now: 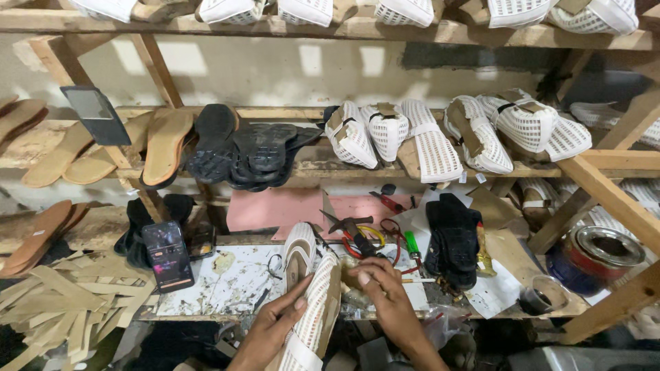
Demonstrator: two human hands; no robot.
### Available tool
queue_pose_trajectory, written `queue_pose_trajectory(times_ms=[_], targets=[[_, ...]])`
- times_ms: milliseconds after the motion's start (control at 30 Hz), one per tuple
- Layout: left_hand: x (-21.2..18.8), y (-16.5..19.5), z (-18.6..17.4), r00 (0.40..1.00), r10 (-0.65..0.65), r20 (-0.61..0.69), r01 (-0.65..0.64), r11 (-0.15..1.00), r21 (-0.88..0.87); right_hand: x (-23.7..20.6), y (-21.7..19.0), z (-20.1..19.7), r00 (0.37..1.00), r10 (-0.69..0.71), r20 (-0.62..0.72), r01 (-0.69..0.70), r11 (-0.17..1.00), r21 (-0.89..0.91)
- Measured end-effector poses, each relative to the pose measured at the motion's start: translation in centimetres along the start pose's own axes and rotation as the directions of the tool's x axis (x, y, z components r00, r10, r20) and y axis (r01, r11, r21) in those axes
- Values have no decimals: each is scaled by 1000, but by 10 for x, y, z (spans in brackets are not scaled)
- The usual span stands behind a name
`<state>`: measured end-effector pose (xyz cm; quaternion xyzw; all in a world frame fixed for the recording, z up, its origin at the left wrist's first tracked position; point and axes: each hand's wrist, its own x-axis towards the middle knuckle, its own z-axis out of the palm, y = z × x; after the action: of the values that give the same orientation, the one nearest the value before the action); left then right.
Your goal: The person takes a white woven shoe upper from the shelf, applies glue with a brush to the sole area of the upper, presses a cardboard stiffener and an insole onto the glued surface, and presses the parts together by hand. They then place the assembled shoe back on the shelf and reach for another shoe.
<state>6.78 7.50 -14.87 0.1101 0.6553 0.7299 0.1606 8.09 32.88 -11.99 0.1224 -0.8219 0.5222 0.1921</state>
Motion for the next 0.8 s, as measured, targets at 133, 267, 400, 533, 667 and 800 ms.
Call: queue_pose_trajectory(times_ms=[133, 267, 400, 533, 667, 800], targets=[[1, -2, 1, 998, -50, 34, 54, 992, -112, -12, -17, 7, 970, -228, 80, 235, 967, -98], [0, -3, 0, 997, -44, 70, 59, 974, -218, -14, -30, 9, 969, -246, 26, 241, 913, -328], [-3, -1, -2, 995, -32, 99, 49, 983, -175, -11, -36, 10, 955, -295, 7, 278, 889, -365], [-4, 0, -3, 994, 66, 91, -56, 993, -106, -15, -37, 11, 885, -464, 39, 413, 742, -529], [-6, 0, -3, 994, 57, 94, -42, 988, -151, -23, -36, 5, 816, -569, 105, 504, 610, -612], [-7, -2, -6, 993, 28, 119, -7, 984, -176, -26, -38, 8, 701, -684, 203, 679, 553, -482]])
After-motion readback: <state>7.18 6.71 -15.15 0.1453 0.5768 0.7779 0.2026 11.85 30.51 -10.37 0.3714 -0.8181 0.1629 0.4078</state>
